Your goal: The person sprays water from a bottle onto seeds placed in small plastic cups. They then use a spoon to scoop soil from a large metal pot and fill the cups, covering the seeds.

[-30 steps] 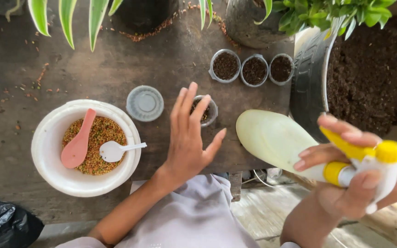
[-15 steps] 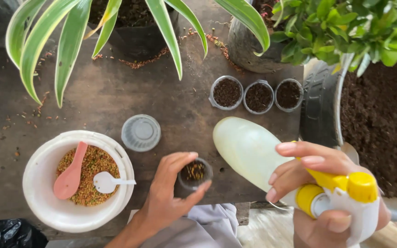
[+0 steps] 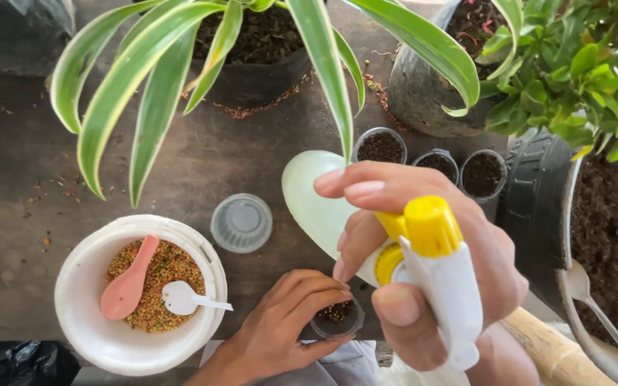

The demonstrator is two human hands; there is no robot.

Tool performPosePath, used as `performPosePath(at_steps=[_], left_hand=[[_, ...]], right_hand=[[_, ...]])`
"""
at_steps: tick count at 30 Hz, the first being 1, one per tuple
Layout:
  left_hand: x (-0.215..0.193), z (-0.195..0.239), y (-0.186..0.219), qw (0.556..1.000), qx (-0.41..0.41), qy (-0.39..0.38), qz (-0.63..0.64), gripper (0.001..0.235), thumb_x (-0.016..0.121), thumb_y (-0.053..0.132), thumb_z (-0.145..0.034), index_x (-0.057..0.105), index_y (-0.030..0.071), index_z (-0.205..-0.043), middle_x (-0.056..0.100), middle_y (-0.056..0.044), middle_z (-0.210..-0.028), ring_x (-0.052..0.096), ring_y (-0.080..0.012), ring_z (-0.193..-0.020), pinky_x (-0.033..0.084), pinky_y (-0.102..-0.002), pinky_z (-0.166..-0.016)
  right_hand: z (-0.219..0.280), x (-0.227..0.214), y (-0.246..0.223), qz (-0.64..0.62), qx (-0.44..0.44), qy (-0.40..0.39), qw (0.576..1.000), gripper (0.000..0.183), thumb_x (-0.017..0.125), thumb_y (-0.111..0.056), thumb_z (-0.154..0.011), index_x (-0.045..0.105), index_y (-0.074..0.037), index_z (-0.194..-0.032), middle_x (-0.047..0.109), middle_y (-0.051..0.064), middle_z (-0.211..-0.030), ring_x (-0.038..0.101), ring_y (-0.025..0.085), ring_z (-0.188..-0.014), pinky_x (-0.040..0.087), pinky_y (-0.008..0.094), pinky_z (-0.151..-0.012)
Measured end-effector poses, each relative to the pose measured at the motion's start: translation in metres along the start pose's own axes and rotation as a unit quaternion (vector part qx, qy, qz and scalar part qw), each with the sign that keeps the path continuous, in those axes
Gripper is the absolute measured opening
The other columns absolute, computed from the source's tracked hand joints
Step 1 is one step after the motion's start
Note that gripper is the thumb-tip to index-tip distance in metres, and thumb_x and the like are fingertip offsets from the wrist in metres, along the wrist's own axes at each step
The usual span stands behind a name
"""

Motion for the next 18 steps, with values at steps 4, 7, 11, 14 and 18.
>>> performPosePath(at_steps=[4, 7, 11, 14, 18], left_hand=[[0.003, 0.0, -0.002, 1.0, 0.003, 0.0, -0.016, 0.04, 0.077, 0.026, -0.095, 0.062, 0.005, -0.126, 0.067, -0.009, -0.128, 0.063, -0.0304, -0.115, 0.052, -0.042, -0.103], [0.005, 0.001, -0.005, 1.0, -0.003, 0.014, -0.023, 0.04, 0.076, 0.024, -0.095, 0.063, 0.003, -0.126, 0.066, -0.011, -0.127, 0.061, -0.0312, -0.115, 0.051, -0.043, -0.102], [-0.001, 0.002, -0.009, 0.992, -0.022, 0.105, -0.065, 0.038, 0.077, 0.022, -0.094, 0.064, 0.005, -0.125, 0.067, -0.011, -0.124, 0.064, -0.0317, -0.112, 0.053, -0.042, -0.098], [0.0, 0.001, -0.012, 0.99, -0.028, 0.118, -0.073, 0.034, 0.075, 0.022, -0.094, 0.063, 0.003, -0.12, 0.066, -0.014, -0.121, 0.062, -0.0346, -0.109, 0.051, -0.043, -0.096], [0.007, 0.008, -0.02, 0.988, -0.013, 0.133, -0.074, 0.026, 0.077, 0.019, -0.089, 0.065, 0.003, -0.105, 0.065, -0.017, -0.102, 0.061, -0.037, -0.092, 0.048, -0.042, -0.079]], right_hand=[[-0.016, 0.009, -0.007, -0.004, 0.013, -0.037, 0.999, 0.057, 0.045, -0.041, -0.103, 0.053, 0.015, -0.111, 0.064, 0.039, -0.111, 0.069, 0.017, -0.048, 0.059, 0.023, -0.05], [-0.022, 0.017, -0.008, 0.007, 0.029, -0.064, 0.998, 0.057, 0.041, -0.038, -0.102, 0.055, 0.016, -0.11, 0.065, 0.036, -0.109, 0.066, 0.018, -0.045, 0.055, 0.021, -0.049], [-0.025, 0.028, -0.002, -0.003, -0.026, -0.069, 0.997, 0.05, 0.043, -0.037, -0.106, 0.054, 0.011, -0.114, 0.065, 0.024, -0.091, 0.081, 0.029, -0.076, 0.066, 0.037, -0.078], [-0.032, 0.044, 0.007, -0.03, -0.091, -0.068, 0.993, 0.04, 0.047, -0.027, -0.107, 0.054, 0.01, -0.119, 0.068, 0.018, -0.078, 0.084, 0.033, -0.087, 0.072, 0.046, -0.092], [-0.042, 0.062, 0.006, 0.015, -0.119, -0.05, 0.992, 0.021, 0.069, 0.0, -0.099, 0.062, 0.006, -0.119, 0.075, 0.019, -0.109, 0.081, 0.03, -0.1, 0.069, 0.035, -0.085]])
Point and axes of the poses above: each hand's wrist, its own z-axis away from the middle knuckle, its own x-axis out of the palm, y = z × x, the point moved 4 cm from there along -z, towards the middle knuckle
